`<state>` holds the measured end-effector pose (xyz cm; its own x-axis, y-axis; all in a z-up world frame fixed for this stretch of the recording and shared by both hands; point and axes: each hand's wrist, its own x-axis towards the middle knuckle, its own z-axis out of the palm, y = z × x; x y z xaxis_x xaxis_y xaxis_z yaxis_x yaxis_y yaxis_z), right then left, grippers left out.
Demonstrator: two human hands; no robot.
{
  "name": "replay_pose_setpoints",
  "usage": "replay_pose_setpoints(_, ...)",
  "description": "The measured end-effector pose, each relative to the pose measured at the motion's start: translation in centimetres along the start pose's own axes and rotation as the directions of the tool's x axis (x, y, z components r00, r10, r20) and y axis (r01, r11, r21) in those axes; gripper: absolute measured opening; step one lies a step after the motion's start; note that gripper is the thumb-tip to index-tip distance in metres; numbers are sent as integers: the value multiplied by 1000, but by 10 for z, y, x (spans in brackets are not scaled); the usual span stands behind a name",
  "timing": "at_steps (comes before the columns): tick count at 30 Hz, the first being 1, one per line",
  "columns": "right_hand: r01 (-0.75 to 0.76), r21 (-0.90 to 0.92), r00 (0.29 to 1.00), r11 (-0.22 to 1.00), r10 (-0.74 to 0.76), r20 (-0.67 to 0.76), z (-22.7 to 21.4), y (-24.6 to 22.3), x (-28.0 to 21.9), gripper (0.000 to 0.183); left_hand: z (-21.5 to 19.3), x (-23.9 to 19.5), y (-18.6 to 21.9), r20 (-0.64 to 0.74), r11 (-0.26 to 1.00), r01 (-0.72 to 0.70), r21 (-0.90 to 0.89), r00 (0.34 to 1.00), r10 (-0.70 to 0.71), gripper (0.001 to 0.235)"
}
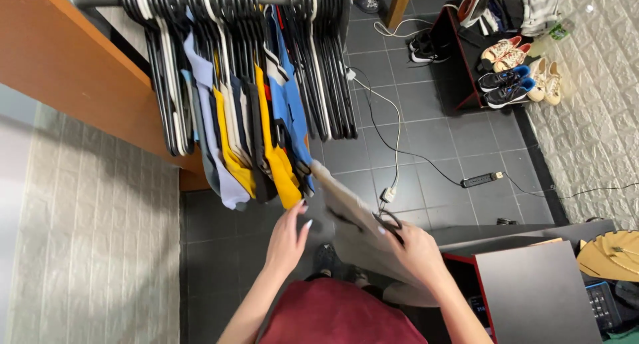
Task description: Folding different colored shirts on a retail counter after removing them from hangers.
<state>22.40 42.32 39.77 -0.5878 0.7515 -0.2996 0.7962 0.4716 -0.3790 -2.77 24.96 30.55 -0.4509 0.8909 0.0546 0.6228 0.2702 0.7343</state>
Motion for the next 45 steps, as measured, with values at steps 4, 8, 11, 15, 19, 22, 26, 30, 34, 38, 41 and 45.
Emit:
replay_pose_setpoints(4, 86, 144, 990, 986, -101, 100, -36, 10, -29, 30, 7, 40, 37, -9, 945, -305, 115, 951, 308, 48)
replay_pose_setpoints(8, 299, 246, 945, 922, -322, 55, -78, 16, -48, 28, -41, 62, 102, 606, 993, -117, -2, 790, 94, 47)
replay_pose_setpoints(11, 346, 277, 931, 897, -365, 19, -88, 35, -54, 30, -41, 70, 83, 853, 949, 59, -308, 459, 248, 44)
replay_pose_setpoints(15, 403, 423, 900, 812, -436, -20, -93, 58, -53, 23, -30, 55, 82, 826, 866, 117, -486, 386, 411, 29)
replay_pose_setpoints(19, 497, 473, 835, 728, -549, -33, -87, 71, -53, 21, -23, 28, 87, 748, 843, 72, -532, 506, 429, 31)
replay_pose_setpoints(22, 535, 494, 794, 685, -607, -18, -89, 71, -49, 21, -35, 9, 113, 742, 833, 217, -509, 602, 296, 22)
replay_pose_setpoints(26, 601, 428, 742, 675, -670, 15, -95, 62, -50, 18, -33, -21, 128, 669, 705, 471, -531, 743, 7, 18)
replay_pose_setpoints(30, 609, 432, 729, 665, -684, 27, -87, 71, -43, 16, -52, -41, 140, 468, 813, 281, -510, 884, -11, 12)
replay_pose_setpoints(34, 600, 461, 734, 654, -679, 6, -84, 85, -32, 13, -74, -63, 141, 174, 967, -121, -224, 971, 162, 5)
replay_pose_setpoints(38, 625, 524, 719, 578, -688, -98, -77, 90, -27, 15, -55, -85, 99, -86, 653, -546, 525, 729, 679, 13)
replay_pose_setpoints(41, 625, 609, 688, 488, -713, -136, -50, 109, -17, 15, -61, -103, 100, -48, 344, -507, 790, 509, 860, 19)
replay_pose_setpoints(45, 622, 665, 666, 413, -725, -173, -36, 107, -14, 15, -76, -114, 120, -68, 302, -486, 820, 441, 895, 18)
